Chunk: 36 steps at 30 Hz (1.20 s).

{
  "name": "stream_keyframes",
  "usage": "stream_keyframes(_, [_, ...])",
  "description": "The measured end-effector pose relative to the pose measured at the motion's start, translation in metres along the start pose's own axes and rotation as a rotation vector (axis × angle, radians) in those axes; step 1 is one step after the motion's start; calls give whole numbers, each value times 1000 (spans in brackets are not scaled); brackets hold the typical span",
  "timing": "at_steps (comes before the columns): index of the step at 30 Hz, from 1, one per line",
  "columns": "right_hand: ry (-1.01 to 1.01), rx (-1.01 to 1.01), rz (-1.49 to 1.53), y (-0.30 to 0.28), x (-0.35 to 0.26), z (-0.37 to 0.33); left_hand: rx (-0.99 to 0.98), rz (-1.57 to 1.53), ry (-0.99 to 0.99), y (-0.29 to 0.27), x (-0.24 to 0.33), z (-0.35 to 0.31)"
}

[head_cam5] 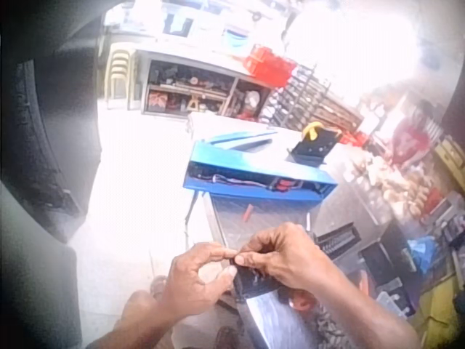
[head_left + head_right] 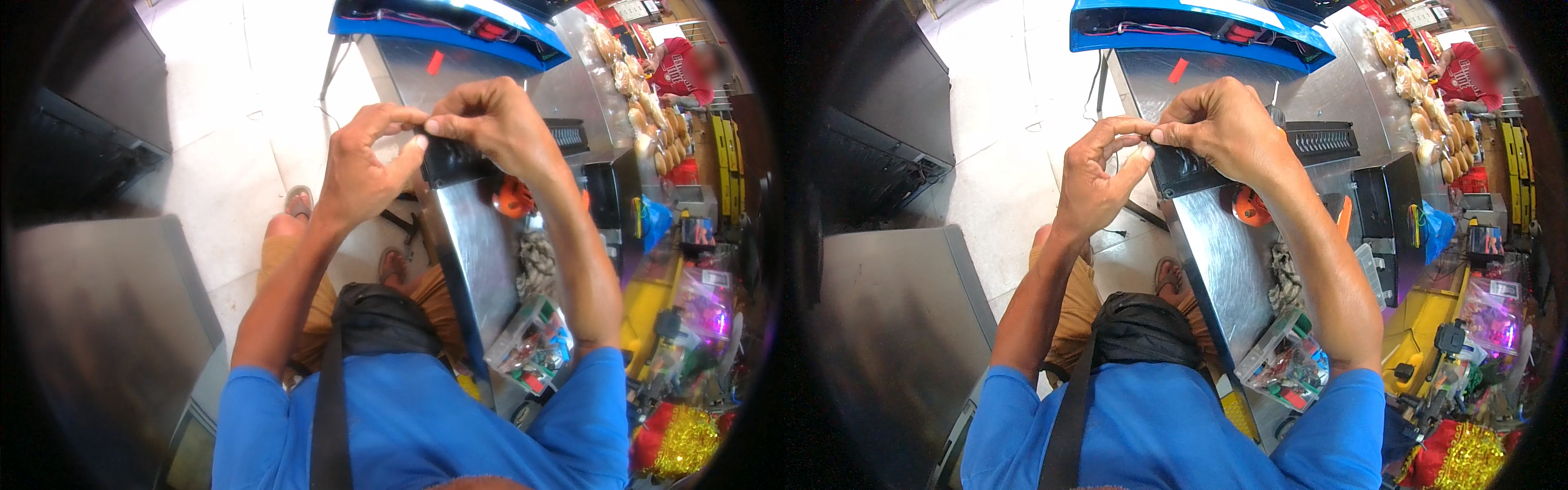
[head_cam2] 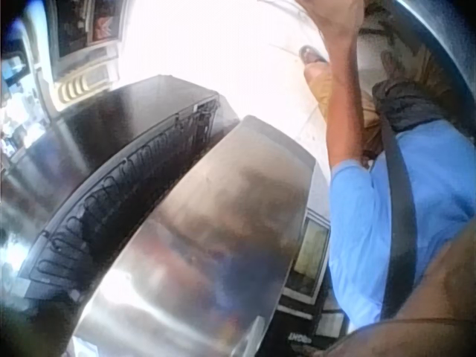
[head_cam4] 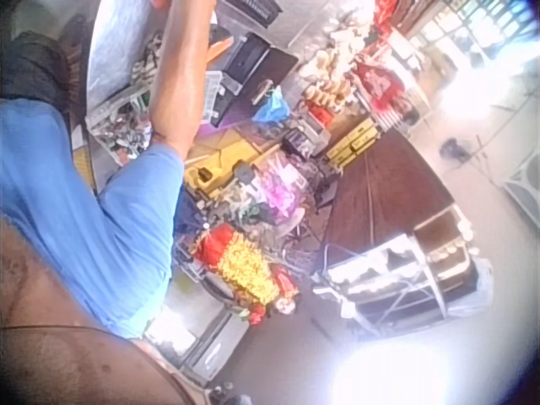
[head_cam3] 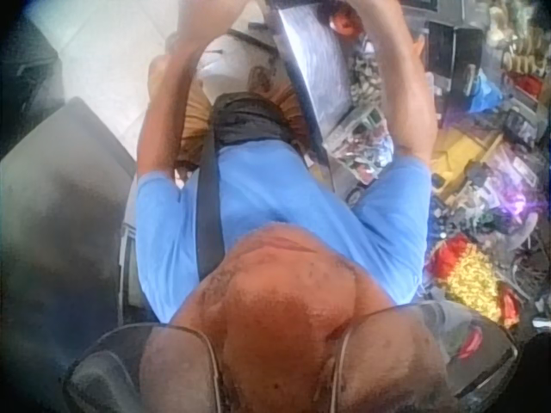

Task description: The person selects screws from a plastic organizer and uses a cordless drill to fasten a black LED light bar to a metal surface. They repeatedly position the light bar, insert screws, and drive them in with the drill.

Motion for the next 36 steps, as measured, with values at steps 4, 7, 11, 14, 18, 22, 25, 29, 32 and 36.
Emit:
stream_keyframes(4, [1, -28, 45, -2, 4, 6, 7, 55, -14, 0, -5, 6])
stream_keyframes(7, [59, -32, 53, -4, 7, 6, 25, 48, -29, 1, -6, 8])
stream_keyframes(11, [-115, 141, 97, -24, 3, -28, 50, 10, 7, 5, -10, 5])
stream_keyframes(14, [-71, 135, -189, -59, 5, -86, 89, 11, -30, 2, -7, 1])
stream_keyframes(18, [101, 124, -538, -47, 49, -126, 99, -45, 1, 4, -15, -2])
stream_keyframes(22, [48, 365, -348, -31, 80, -110, 85, -109, -36, 8, -16, 2])
stream_keyframes(25, [50, 344, -143, -37, 82, -102, 106, -152, -58, 9, -15, 0])
stream_keyframes(29, [-113, 339, -113, -79, 35, -110, 94, -150, -68, 8, -15, 2])
stream_keyframes(32, [66, 198, 94, -104, 3, -126, 98, -127, -88, 6, -11, 1])
stream_keyframes(36, [232, 82, 117, -103, -28, -116, 117, -136, -71, 6, -13, -1])
Point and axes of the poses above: each hand's wrist, its own z-axis towards the middle knuckle, its own y-axis out of the palm, x = y × z, the point moved 5 cm from there along z, towards the middle knuckle, and after that the axes turned 10 degrees about y, right-handed, at the moved point
